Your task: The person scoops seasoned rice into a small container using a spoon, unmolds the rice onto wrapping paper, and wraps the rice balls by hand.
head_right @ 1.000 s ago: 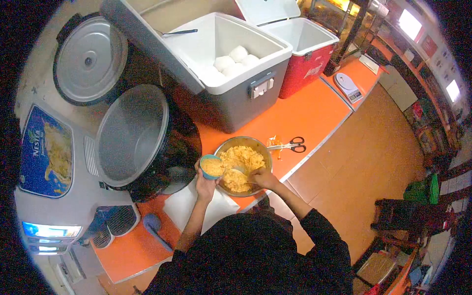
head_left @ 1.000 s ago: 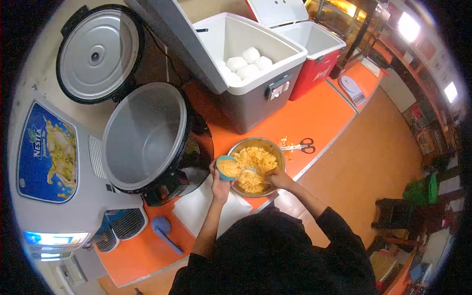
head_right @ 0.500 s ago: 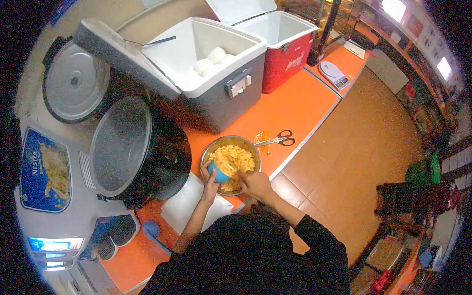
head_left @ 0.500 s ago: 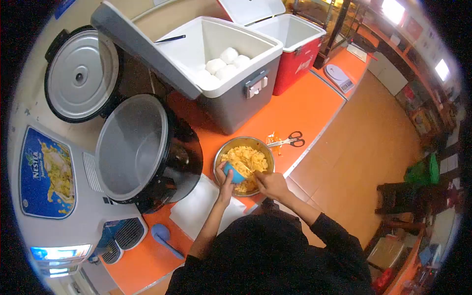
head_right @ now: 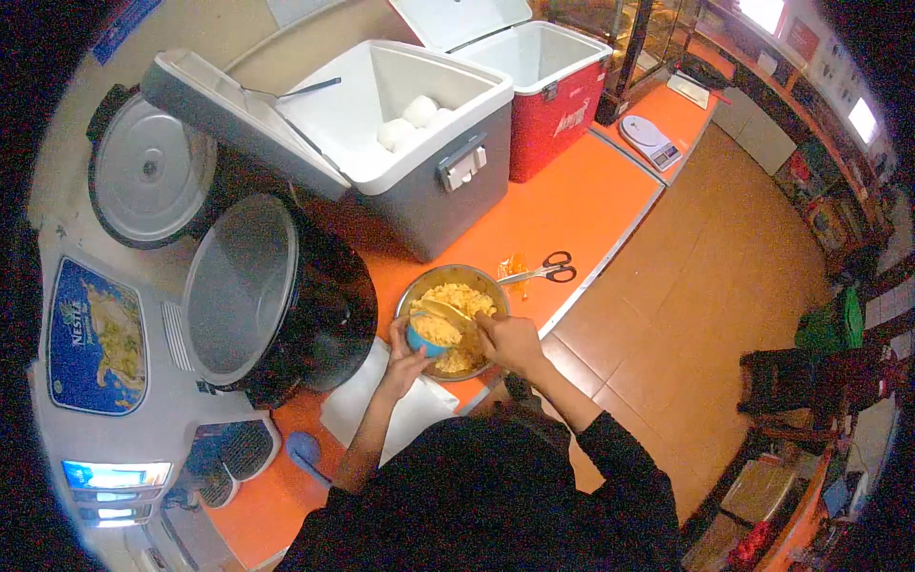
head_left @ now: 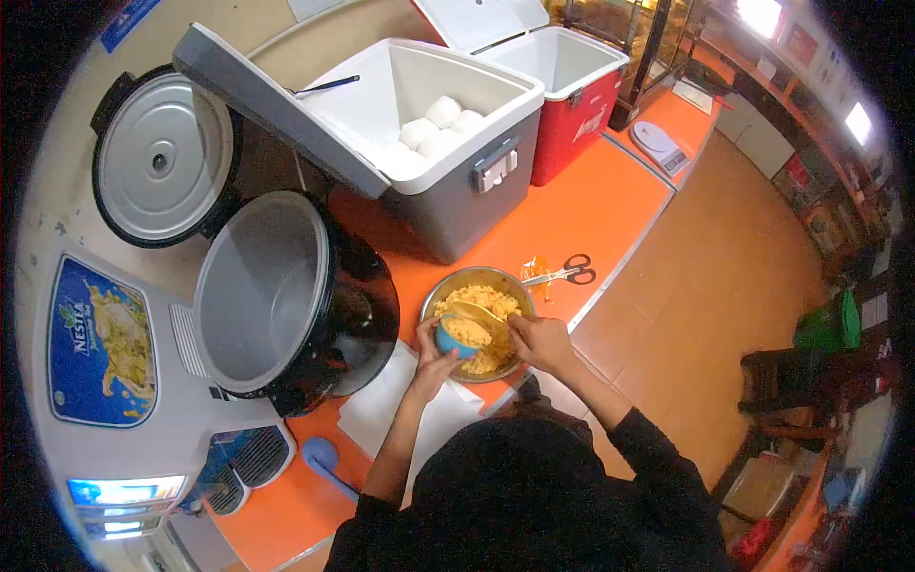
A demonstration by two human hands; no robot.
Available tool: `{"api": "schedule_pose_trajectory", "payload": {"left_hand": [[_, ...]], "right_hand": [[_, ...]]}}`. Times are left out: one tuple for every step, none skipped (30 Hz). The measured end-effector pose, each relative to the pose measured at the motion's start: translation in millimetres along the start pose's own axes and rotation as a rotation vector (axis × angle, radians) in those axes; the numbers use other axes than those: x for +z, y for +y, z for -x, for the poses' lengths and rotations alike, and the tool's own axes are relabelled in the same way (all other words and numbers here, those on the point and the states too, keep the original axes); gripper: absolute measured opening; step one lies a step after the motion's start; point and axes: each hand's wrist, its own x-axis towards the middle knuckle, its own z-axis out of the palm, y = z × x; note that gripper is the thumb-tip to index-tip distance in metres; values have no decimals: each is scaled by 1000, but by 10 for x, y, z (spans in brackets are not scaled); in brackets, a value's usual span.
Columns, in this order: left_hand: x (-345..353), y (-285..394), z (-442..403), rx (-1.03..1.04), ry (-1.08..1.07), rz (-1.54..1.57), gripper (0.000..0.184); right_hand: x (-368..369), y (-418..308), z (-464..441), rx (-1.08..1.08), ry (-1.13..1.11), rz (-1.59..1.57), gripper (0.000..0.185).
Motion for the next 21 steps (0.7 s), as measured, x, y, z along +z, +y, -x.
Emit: {"api": "schedule_pose_trajectory", "payload": {"left_hand": [[-13, 22, 4, 35, -34, -33, 71], [-33, 30, -2, 35, -34, -36, 71], [-53, 35, -13, 59, -57, -43, 77], [-64, 41, -25, 84, -80, -49, 83], [-66, 34, -33, 84, -81, -50, 83], [-60, 23, -41, 73, -71, -81, 86], [-60, 16, -54, 62, -62, -111, 90], [-121, -49, -82, 60, -65, -112, 90], [-188, -133, -124, 100, -61, -209, 91], [-204, -166, -138, 139, -58, -306, 93], [-212, -208, -130, 136, -63, -305, 93], [-216, -250, -132, 137, -24, -369, 94], [-219, -280, -126, 138, 18, -434, 94], [-220, -309, -131, 136, 18, -435, 94], [-217, -347, -132, 167, 24, -449, 94], [-174, -336, -126, 199, 30, -463, 94], [-138, -316, -102, 197, 29, -462, 94], [-101, -291, -74, 132, 69, -410, 94], [-67, -263, -68, 67, 108, -358, 94], [-136, -325, -89, 67, 106, -358, 94], [-242, -413, -116, 113, 108, -427, 94]], "right_hand": [[-103, -42, -51, 61, -94, 13, 19], [-141, -66, -84, 61, -92, 11, 19], [-164, -87, -111, 159, -123, -45, 24], [-169, -101, -129, 255, -153, -100, 29], [-146, -122, -130, 255, -152, -100, 29], [-100, -157, -119, 396, -169, -431, 34], [-45, -186, -102, 533, -181, -763, 40], [69, -182, -58, 534, -178, -764, 40], [220, -163, -4, 519, -266, -734, 44], [258, -213, 13, 505, -352, -704, 49], [279, -250, 41, 510, -348, -703, 49], [300, -285, 54, 540, -381, -654, 50], [303, -334, 50, 570, -415, -607, 50], [355, -334, 40, 571, -415, -609, 50], [429, -320, 36, 543, -411, -599, 50], [441, -341, 22, 515, -406, -588, 50], [441, -351, 14, 517, -406, -588, 50], [431, -348, -6, 519, -428, -569, 49], [412, -346, -26, 521, -448, -550, 48], [421, -336, -20, 522, -447, -550, 48], [435, -326, -10, 507, -436, -555, 47]]}}
